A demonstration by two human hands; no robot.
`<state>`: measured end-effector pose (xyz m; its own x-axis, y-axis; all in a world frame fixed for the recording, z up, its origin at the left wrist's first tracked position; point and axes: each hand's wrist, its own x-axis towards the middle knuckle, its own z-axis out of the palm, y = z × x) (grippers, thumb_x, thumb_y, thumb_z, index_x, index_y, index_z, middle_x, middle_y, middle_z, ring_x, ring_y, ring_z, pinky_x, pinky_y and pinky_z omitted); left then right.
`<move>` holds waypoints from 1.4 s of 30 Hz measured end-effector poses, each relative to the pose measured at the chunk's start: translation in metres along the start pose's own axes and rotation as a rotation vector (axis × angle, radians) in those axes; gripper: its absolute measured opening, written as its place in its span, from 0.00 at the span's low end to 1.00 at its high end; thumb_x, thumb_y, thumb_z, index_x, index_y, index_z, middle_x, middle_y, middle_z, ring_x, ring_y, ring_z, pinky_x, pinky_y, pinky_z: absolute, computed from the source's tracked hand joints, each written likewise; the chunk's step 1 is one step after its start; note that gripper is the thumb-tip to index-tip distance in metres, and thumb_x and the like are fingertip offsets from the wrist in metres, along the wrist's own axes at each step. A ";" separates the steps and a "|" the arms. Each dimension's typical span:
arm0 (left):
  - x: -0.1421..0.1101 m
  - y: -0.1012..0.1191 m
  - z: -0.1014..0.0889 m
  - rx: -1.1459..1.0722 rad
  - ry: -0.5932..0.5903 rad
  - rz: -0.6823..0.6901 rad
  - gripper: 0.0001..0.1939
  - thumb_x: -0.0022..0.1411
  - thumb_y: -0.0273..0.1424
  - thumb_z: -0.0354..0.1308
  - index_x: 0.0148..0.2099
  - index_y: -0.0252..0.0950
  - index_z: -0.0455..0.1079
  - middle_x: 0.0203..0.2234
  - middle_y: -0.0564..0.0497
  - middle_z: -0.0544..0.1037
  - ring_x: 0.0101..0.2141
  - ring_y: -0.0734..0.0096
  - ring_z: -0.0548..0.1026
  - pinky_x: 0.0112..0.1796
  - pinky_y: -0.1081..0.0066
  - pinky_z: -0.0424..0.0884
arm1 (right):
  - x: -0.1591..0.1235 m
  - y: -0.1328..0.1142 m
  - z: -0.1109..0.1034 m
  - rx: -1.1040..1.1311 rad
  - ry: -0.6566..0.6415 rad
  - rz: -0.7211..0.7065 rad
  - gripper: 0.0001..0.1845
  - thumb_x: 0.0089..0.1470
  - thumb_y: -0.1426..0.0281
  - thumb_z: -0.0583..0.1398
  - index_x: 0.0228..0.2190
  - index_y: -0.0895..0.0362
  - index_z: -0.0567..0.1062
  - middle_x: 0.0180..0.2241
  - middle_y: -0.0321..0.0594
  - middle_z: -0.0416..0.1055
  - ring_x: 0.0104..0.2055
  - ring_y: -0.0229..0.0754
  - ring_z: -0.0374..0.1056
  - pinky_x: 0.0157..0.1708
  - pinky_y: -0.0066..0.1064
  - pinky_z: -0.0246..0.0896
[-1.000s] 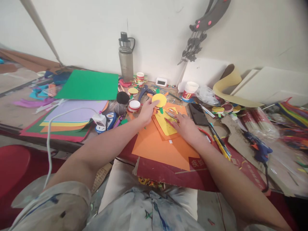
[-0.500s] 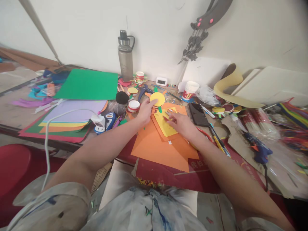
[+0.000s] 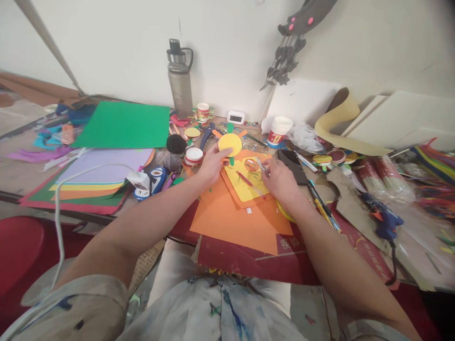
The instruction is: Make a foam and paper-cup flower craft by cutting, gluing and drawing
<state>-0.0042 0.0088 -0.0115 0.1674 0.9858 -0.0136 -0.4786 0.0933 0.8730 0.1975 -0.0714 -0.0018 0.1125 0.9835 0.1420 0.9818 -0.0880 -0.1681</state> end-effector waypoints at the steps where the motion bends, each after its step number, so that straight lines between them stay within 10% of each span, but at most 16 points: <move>1: 0.000 0.000 0.000 0.005 -0.012 0.003 0.22 0.45 0.32 0.74 0.44 0.39 0.76 0.36 0.53 0.83 0.31 0.76 0.75 0.30 0.73 0.63 | -0.003 0.001 -0.002 0.001 0.013 0.025 0.19 0.66 0.74 0.58 0.57 0.61 0.76 0.49 0.55 0.79 0.50 0.55 0.77 0.47 0.38 0.66; 14: 0.002 0.009 -0.003 0.017 -0.138 -0.017 0.24 0.39 0.31 0.80 0.40 0.35 0.76 0.35 0.53 0.85 0.31 0.78 0.76 0.33 0.73 0.64 | -0.015 0.003 -0.002 -0.047 -0.089 -0.014 0.14 0.70 0.68 0.60 0.53 0.58 0.79 0.47 0.53 0.81 0.46 0.54 0.78 0.42 0.37 0.64; 27: -0.001 0.009 -0.002 -0.068 -0.228 -0.034 0.18 0.49 0.34 0.82 0.40 0.35 0.82 0.35 0.51 0.86 0.32 0.76 0.78 0.35 0.73 0.70 | -0.008 0.019 0.005 0.426 0.388 -0.268 0.08 0.63 0.70 0.62 0.32 0.54 0.80 0.32 0.43 0.78 0.32 0.45 0.72 0.38 0.36 0.66; 37: 0.003 0.011 -0.006 -0.072 -0.081 -0.071 0.16 0.55 0.33 0.78 0.43 0.36 0.79 0.35 0.53 0.85 0.30 0.78 0.78 0.32 0.75 0.70 | -0.002 0.031 -0.006 0.463 0.421 -0.505 0.09 0.66 0.69 0.62 0.38 0.52 0.83 0.38 0.45 0.80 0.42 0.49 0.76 0.44 0.41 0.72; 42: 0.002 0.011 -0.005 -0.051 -0.065 -0.043 0.16 0.54 0.33 0.76 0.42 0.36 0.76 0.36 0.53 0.85 0.33 0.78 0.78 0.32 0.76 0.69 | 0.002 0.045 -0.012 0.369 0.408 -0.383 0.08 0.64 0.70 0.62 0.37 0.53 0.83 0.36 0.45 0.79 0.40 0.50 0.75 0.44 0.41 0.70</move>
<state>-0.0132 0.0125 -0.0039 0.2435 0.9697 -0.0175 -0.5127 0.1440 0.8464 0.2440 -0.0749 0.0030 -0.1140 0.7894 0.6032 0.8552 0.3870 -0.3448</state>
